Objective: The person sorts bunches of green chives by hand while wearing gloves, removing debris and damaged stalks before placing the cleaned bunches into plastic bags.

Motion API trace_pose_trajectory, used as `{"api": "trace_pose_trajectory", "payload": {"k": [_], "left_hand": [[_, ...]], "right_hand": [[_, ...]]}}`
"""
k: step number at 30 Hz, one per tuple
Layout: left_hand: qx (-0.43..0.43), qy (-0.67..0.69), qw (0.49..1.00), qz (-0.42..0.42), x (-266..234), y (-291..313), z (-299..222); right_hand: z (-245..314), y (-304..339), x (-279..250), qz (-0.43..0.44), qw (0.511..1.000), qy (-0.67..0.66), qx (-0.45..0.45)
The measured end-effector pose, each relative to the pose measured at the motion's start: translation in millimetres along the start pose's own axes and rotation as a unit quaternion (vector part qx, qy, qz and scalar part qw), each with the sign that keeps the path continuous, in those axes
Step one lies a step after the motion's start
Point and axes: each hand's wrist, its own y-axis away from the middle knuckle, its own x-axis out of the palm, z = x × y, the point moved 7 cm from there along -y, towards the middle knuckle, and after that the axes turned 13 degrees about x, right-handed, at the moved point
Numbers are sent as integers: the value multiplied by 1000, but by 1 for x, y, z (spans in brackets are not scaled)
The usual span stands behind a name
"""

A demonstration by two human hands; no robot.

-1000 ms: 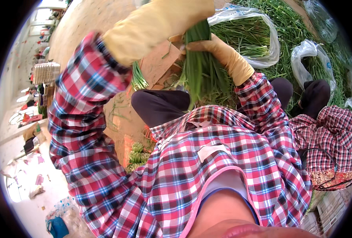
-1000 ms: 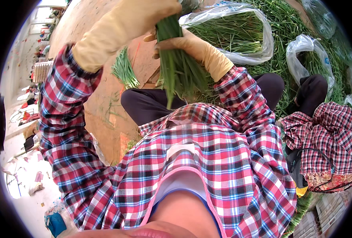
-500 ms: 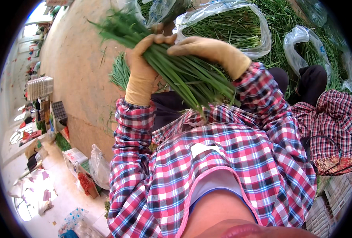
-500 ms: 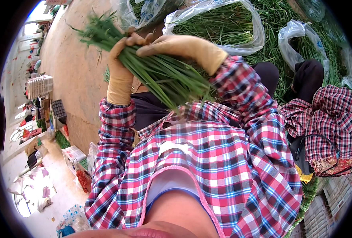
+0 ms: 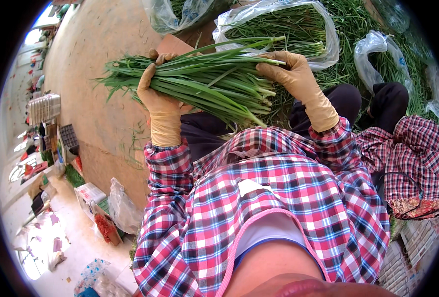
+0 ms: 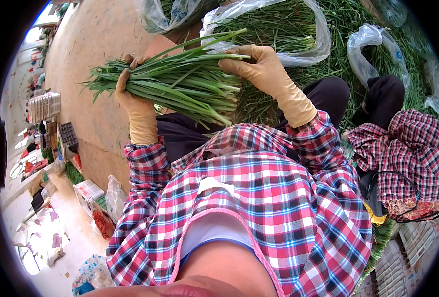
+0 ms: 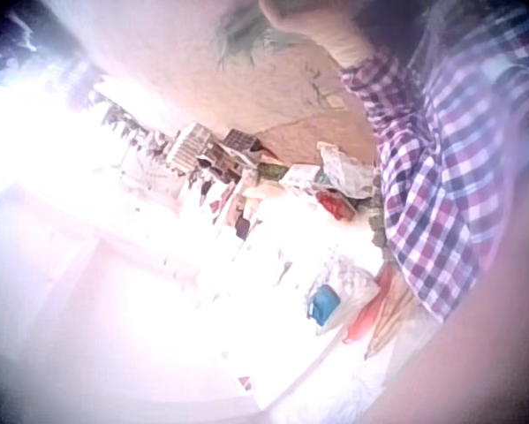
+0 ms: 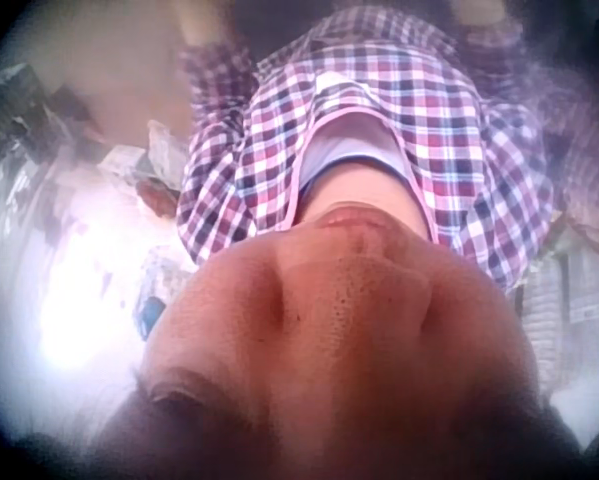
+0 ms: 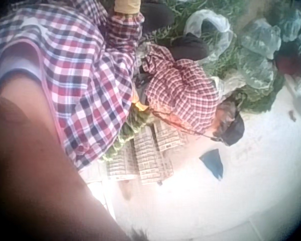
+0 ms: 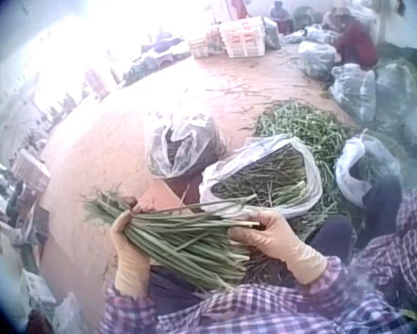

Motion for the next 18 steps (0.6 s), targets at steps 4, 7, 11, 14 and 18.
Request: {"api": "trace_pose_trajectory", "payload": {"k": [4, 7, 11, 14, 18], "left_hand": [[38, -53, 997, -46, 2, 10, -4], [37, -109, 991, -67, -4, 11, -1], [-4, -70, 995, -70, -18, 12, 1], [-37, -9, 999, -24, -11, 15, 4], [-9, -7, 999, -48, -5, 15, 2]], "right_hand": [[-8, -3, 1, 12, 999, -14, 32], [-5, 0, -3, -5, 1000, 18, 8], [4, 4, -4, 5, 991, -16, -133], [5, 4, -6, 13, 998, 5, -54], [5, 10, -12, 38, 999, -6, -10]]}}
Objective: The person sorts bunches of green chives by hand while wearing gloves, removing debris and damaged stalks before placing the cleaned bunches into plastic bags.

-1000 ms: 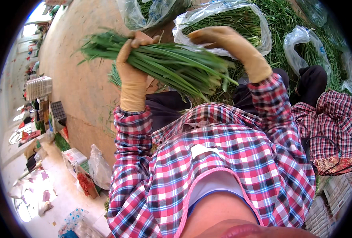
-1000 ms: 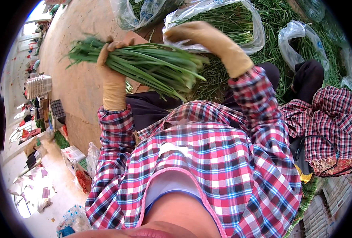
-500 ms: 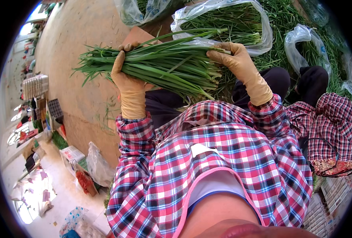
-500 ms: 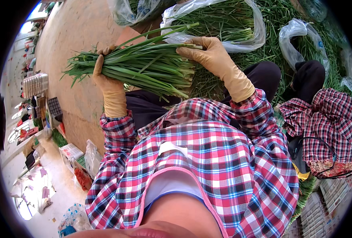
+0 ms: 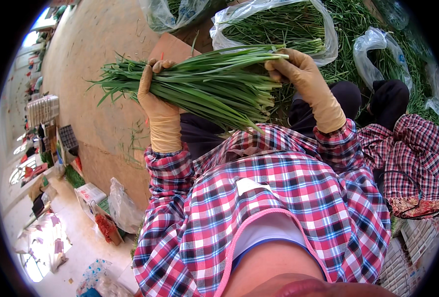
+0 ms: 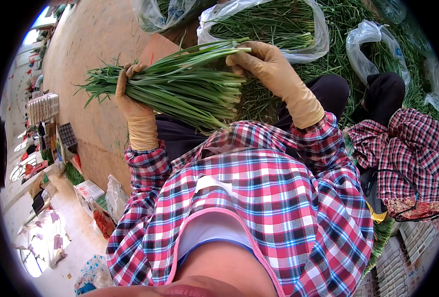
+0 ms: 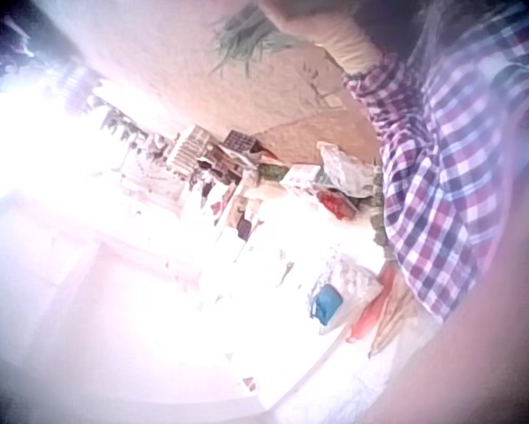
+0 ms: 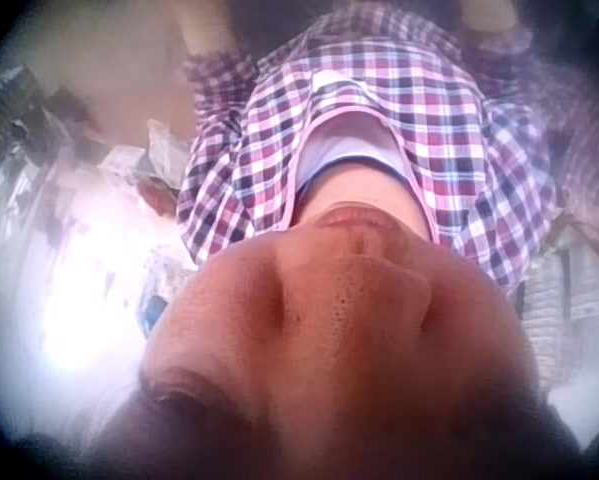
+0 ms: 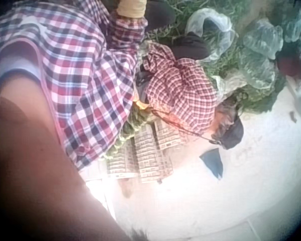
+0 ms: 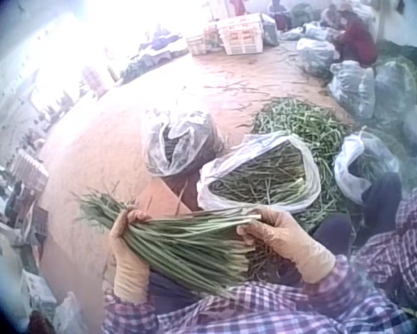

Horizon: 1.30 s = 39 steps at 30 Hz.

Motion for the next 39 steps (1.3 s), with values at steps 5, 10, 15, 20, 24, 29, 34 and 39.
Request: {"api": "trace_pose_trajectory", "payload": {"k": [5, 10, 15, 20, 24, 29, 34, 39], "left_hand": [[67, 4, 998, -13, -34, -13, -26], [85, 46, 995, -12, -36, -12, -36], [112, -45, 992, -29, -27, -9, -35], [101, -60, 993, -31, -25, -7, -29], [26, -13, 998, -49, -44, -13, -14], [-36, 50, 993, -100, -83, -17, -2], [27, -28, 983, -177, -84, -17, -1], [23, 42, 998, -39, -47, -10, 8]], "right_hand": [[4, 8, -42, 193, 958, -189, -93], [-10, 13, -55, -115, 979, 156, -56], [4, 8, 43, -49, 983, 173, -42], [-26, -8, 36, -73, 995, -47, -43], [-24, -12, 27, -99, 988, -95, -77], [-24, -6, -38, -109, 958, -250, -83], [-4, 13, -57, -215, 965, 96, -119], [-5, -9, -20, -98, 991, 58, -71]]}}
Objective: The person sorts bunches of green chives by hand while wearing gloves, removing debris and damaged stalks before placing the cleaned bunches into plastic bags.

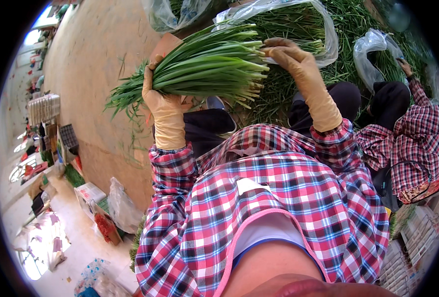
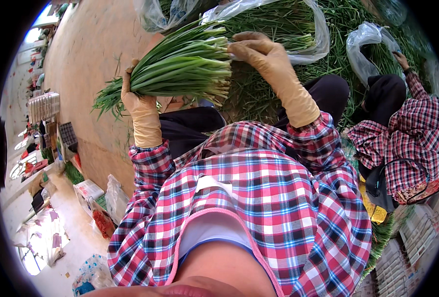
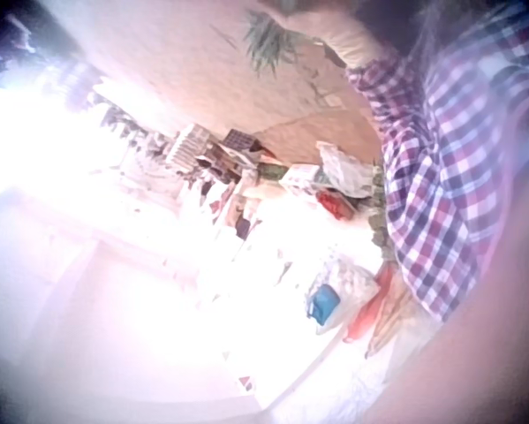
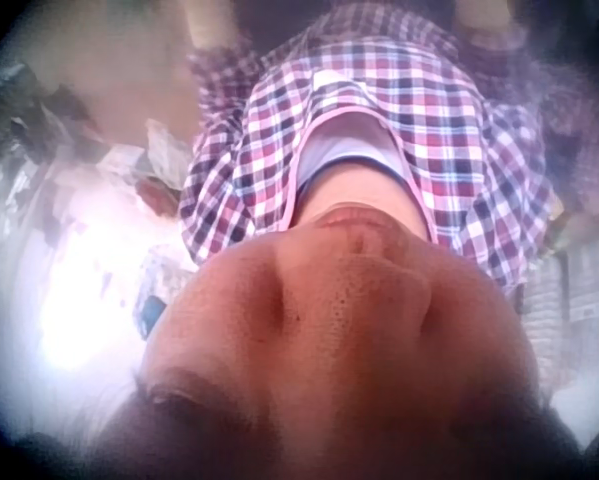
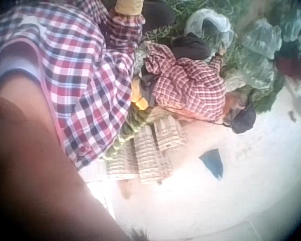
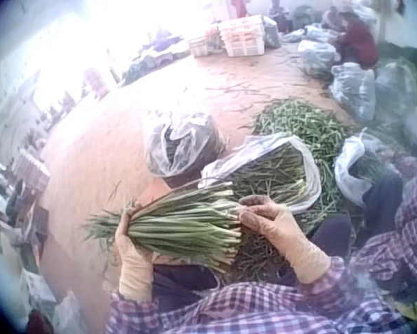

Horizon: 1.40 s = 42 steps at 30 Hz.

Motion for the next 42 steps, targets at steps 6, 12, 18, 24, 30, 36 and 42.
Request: {"api": "trace_pose_trajectory", "payload": {"k": [6, 12, 18, 24, 30, 36, 42], "left_hand": [[10, -13, 999, 44, 29, 10, 3], [-11, -21, 996, -85, -14, -2, -1], [8, -47, 982, -183, -36, 0, -8], [-7, -59, 977, -205, -19, -5, 7], [-19, -25, 989, -147, -59, -16, -9], [15, -106, 980, -169, -47, -20, 1], [56, -128, 977, -160, -34, -18, -4]], "right_hand": [[-10, 2, 24, -4, 993, -118, 1], [-11, 1, -41, -161, 954, -248, -58], [77, 67, 24, -218, 775, 420, -420], [65, 50, 73, -19, 816, 381, -435], [39, 41, -10, 159, 971, 37, -176], [25, 19, 22, -25, 986, 156, -57], [26, 35, 55, 163, 980, 81, -78]]}}
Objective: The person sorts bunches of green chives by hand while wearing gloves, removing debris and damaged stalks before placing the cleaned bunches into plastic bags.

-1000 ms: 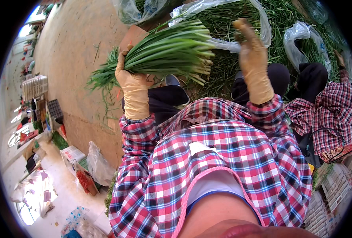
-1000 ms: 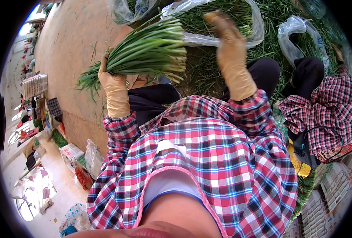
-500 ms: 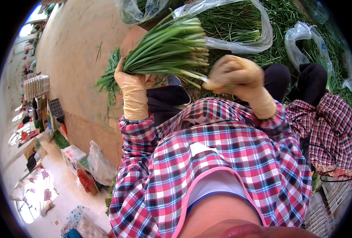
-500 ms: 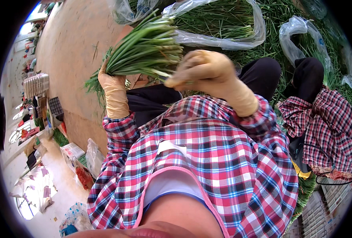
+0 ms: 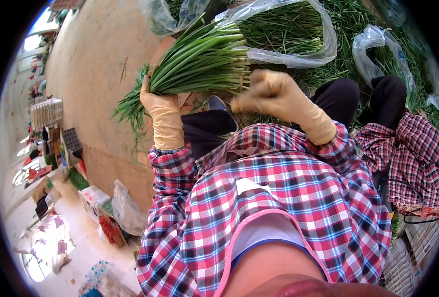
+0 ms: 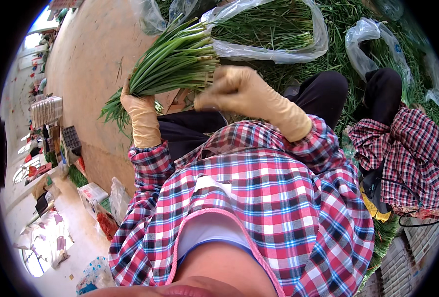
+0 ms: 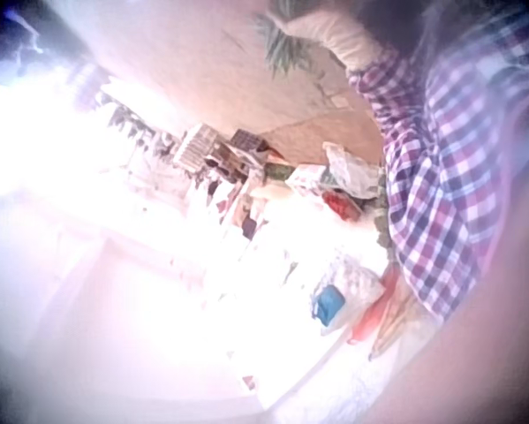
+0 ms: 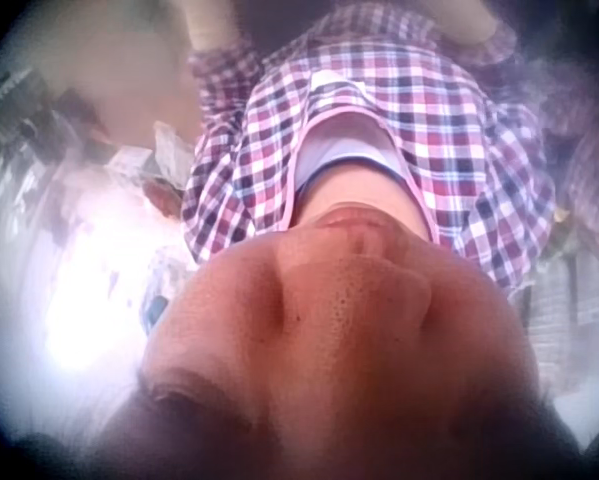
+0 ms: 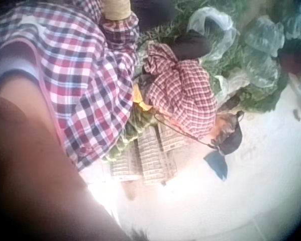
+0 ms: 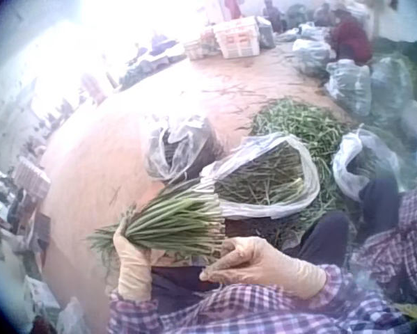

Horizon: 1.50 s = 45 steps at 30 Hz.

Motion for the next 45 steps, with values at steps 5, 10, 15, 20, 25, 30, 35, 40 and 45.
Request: {"api": "trace_pose_trajectory", "payload": {"k": [5, 10, 15, 20, 25, 30, 35, 40, 45], "left_hand": [[4, 7, 1000, -8, -14, -4, -2], [-6, 2, 1000, -8, -10, -1, 3], [-34, -13, 999, -9, 33, 25, 11], [-12, -7, 1000, -3, 43, 40, 1], [-7, 9, 1000, 14, 43, 36, 5], [0, 4, 1000, 6, 42, 36, 3], [-3, 11, 1000, 5, 44, 37, 5], [-20, -8, 1000, 6, 48, 45, 3], [-27, -20, 999, 19, 57, 60, 13]], "right_hand": [[4, 28, -23, 183, 973, -128, 49], [14, 7, -50, -241, 922, 270, -137], [24, -10, -8, -238, 801, 483, -264], [19, -16, -7, -208, 845, 428, -243], [17, -16, -3, -182, 826, 487, -220], [14, -18, -1, -181, 837, 470, -214], [9, -19, -5, -197, 848, 451, -198], [17, -23, 2, -195, 854, 441, -197], [24, -28, 20, -196, 856, 424, -220]]}}
